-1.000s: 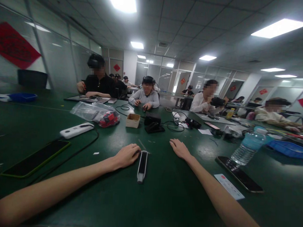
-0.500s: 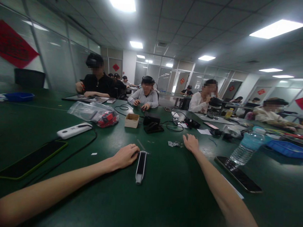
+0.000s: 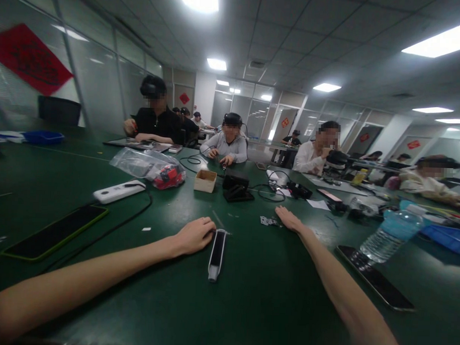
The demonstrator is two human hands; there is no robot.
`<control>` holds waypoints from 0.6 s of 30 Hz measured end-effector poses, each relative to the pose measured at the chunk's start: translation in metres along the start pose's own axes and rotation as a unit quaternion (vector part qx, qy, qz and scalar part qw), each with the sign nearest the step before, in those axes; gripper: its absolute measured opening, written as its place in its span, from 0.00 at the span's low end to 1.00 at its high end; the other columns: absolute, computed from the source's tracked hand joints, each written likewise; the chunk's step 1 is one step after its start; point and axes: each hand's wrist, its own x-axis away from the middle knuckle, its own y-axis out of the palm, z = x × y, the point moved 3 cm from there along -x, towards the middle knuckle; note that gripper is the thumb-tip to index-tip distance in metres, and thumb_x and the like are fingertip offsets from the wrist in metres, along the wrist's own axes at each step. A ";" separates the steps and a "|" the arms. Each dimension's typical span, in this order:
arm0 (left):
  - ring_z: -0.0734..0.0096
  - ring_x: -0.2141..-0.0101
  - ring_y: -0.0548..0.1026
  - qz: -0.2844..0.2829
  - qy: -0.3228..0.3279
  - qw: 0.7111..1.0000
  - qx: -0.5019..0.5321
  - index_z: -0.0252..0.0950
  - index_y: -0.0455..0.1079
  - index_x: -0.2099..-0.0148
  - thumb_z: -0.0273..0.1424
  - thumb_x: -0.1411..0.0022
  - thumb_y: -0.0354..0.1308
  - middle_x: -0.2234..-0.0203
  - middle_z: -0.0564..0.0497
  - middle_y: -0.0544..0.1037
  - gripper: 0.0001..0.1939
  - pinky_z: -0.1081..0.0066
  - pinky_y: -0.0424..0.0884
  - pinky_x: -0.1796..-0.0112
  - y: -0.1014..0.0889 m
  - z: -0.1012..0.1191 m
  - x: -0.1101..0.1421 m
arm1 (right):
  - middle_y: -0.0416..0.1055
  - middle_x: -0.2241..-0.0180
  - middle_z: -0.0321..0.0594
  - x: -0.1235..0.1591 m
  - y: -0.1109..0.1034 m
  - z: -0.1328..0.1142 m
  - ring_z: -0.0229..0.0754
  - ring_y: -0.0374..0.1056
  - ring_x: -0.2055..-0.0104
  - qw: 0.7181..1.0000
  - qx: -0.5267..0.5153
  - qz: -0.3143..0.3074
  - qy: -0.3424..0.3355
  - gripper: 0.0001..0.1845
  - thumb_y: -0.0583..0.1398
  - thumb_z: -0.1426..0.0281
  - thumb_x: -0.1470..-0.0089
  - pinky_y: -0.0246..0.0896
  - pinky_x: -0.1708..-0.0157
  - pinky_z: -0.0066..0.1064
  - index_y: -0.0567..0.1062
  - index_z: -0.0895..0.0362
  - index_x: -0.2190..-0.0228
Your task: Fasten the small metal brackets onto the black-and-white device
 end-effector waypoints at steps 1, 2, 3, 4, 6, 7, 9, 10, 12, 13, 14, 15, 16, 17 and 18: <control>0.65 0.62 0.69 -0.001 0.000 1.000 0.003 0.36 0.65 0.58 0.29 0.38 0.45 0.63 0.47 0.70 0.09 0.68 0.66 0.62 0.000 0.000 0.000 | 0.40 0.36 0.43 0.008 0.002 -0.005 0.40 0.35 0.35 1.000 -0.004 -0.007 -0.014 0.31 0.37 0.59 0.38 0.29 0.37 0.35 0.50 0.62 0.39; 0.66 0.63 0.69 -0.001 0.002 1.000 0.005 0.36 0.65 0.58 0.29 0.39 0.45 0.63 0.47 0.70 0.09 0.68 0.66 0.62 -0.001 0.000 0.000 | 0.39 0.36 0.43 0.015 0.004 -0.011 0.41 0.35 0.35 1.000 -0.008 -0.012 -0.027 0.32 0.36 0.58 0.38 0.30 0.37 0.35 0.49 0.62 0.39; 0.66 0.63 0.69 0.000 0.003 1.000 0.007 0.36 0.65 0.58 0.29 0.39 0.45 0.63 0.47 0.70 0.09 0.69 0.66 0.62 -0.001 0.000 0.000 | 0.39 0.36 0.42 0.023 0.006 -0.016 0.41 0.36 0.35 0.999 -0.013 -0.017 -0.038 0.33 0.36 0.57 0.39 0.30 0.37 0.35 0.49 0.62 0.39; 0.66 0.63 0.69 0.002 0.004 1.000 0.008 0.36 0.65 0.58 0.29 0.39 0.45 0.63 0.47 0.70 0.09 0.69 0.66 0.63 -0.001 0.000 0.000 | 0.39 0.36 0.40 0.031 0.008 -0.022 0.41 0.36 0.35 0.998 -0.018 -0.021 -0.050 0.33 0.37 0.55 0.39 0.32 0.37 0.35 0.49 0.61 0.39; 0.67 0.63 0.69 0.008 0.005 1.000 0.005 0.36 0.65 0.58 0.28 0.39 0.46 0.64 0.48 0.70 0.09 0.69 0.66 0.62 -0.001 0.000 0.001 | 0.41 0.36 0.37 0.045 0.008 -0.034 0.40 0.38 0.35 0.996 -0.031 -0.027 -0.074 0.35 0.36 0.52 0.40 0.34 0.37 0.33 0.49 0.58 0.39; 0.66 0.63 0.69 0.010 0.007 1.000 0.002 0.36 0.65 0.58 0.28 0.39 0.46 0.63 0.48 0.70 0.09 0.69 0.66 0.62 -0.001 0.000 0.001 | 0.41 0.36 0.36 0.051 0.006 -0.039 0.40 0.39 0.36 0.995 -0.041 -0.028 -0.084 0.36 0.36 0.51 0.41 0.35 0.38 0.33 0.48 0.58 0.38; 0.67 0.62 0.69 0.013 0.013 1.000 0.000 0.36 0.65 0.58 0.29 0.39 0.46 0.63 0.48 0.70 0.09 0.69 0.66 0.61 -0.001 -0.001 0.001 | 0.39 0.36 0.37 0.066 -0.006 -0.046 0.43 0.40 0.36 0.993 -0.063 -0.019 -0.093 0.40 0.36 0.47 0.43 0.37 0.38 0.34 0.42 0.59 0.37; 0.67 0.62 0.69 0.013 0.016 1.000 0.000 0.36 0.65 0.58 0.29 0.38 0.46 0.63 0.48 0.70 0.09 0.69 0.66 0.61 0.000 -0.001 0.000 | 0.37 0.36 0.39 0.076 -0.015 -0.045 0.45 0.39 0.36 0.994 -0.066 -0.003 -0.085 0.43 0.38 0.45 0.44 0.36 0.38 0.35 0.40 0.60 0.37; 0.67 0.62 0.69 0.012 0.021 1.000 0.004 0.36 0.65 0.58 0.29 0.38 0.45 0.63 0.48 0.69 0.09 0.69 0.66 0.62 0.000 -0.002 0.000 | 0.33 0.35 0.40 0.104 -0.033 -0.036 0.47 0.33 0.35 0.997 -0.036 0.050 -0.053 0.48 0.42 0.43 0.47 0.32 0.37 0.39 0.38 0.62 0.37; 0.67 0.63 0.69 0.012 0.022 1.000 0.007 0.36 0.65 0.58 0.29 0.38 0.45 0.63 0.48 0.69 0.09 0.70 0.66 0.62 0.000 -0.002 0.000 | 0.32 0.35 0.41 0.122 -0.039 -0.028 0.48 0.31 0.35 0.997 -0.012 0.064 -0.041 0.50 0.44 0.42 0.49 0.30 0.37 0.40 0.38 0.63 0.37; 0.67 0.63 0.69 0.011 0.022 1.000 0.008 0.36 0.65 0.58 0.29 0.38 0.45 0.63 0.48 0.69 0.09 0.70 0.66 0.62 0.001 -0.003 0.000 | 0.32 0.35 0.40 0.144 -0.041 -0.018 0.48 0.31 0.35 0.997 0.007 0.070 -0.031 0.52 0.46 0.42 0.50 0.30 0.36 0.40 0.39 0.63 0.37; 0.67 0.62 0.69 0.012 0.022 1.000 0.010 0.36 0.65 0.58 0.29 0.38 0.45 0.62 0.48 0.69 0.09 0.70 0.66 0.62 0.001 -0.003 -0.001 | 0.32 0.36 0.39 0.168 -0.038 -0.005 0.49 0.31 0.35 0.997 0.023 0.067 -0.014 0.52 0.46 0.42 0.51 0.30 0.36 0.42 0.39 0.62 0.37; 0.67 0.62 0.69 0.014 0.023 1.000 0.010 0.36 0.65 0.58 0.29 0.38 0.45 0.62 0.48 0.69 0.09 0.70 0.66 0.62 0.001 -0.003 -0.001 | 0.32 0.36 0.36 0.193 -0.032 0.009 0.49 0.30 0.35 0.997 0.036 0.065 0.000 0.51 0.47 0.43 0.52 0.29 0.36 0.44 0.40 0.59 0.37; 0.67 0.62 0.69 0.016 0.023 1.000 0.010 0.36 0.65 0.58 0.29 0.38 0.45 0.62 0.48 0.69 0.09 0.70 0.66 0.62 0.001 -0.003 -0.001 | 0.33 0.36 0.34 0.219 -0.022 0.024 0.50 0.30 0.35 0.997 0.050 0.055 0.024 0.50 0.48 0.43 0.53 0.28 0.36 0.47 0.40 0.56 0.37; 0.67 0.62 0.69 0.018 0.023 1.000 0.010 0.36 0.65 0.58 0.29 0.38 0.45 0.62 0.48 0.69 0.09 0.70 0.66 0.61 0.001 -0.003 -0.002 | 0.35 0.36 0.31 0.244 -0.008 0.041 0.50 0.30 0.35 0.997 0.055 0.043 0.041 0.49 0.48 0.44 0.54 0.29 0.36 0.49 0.41 0.53 0.37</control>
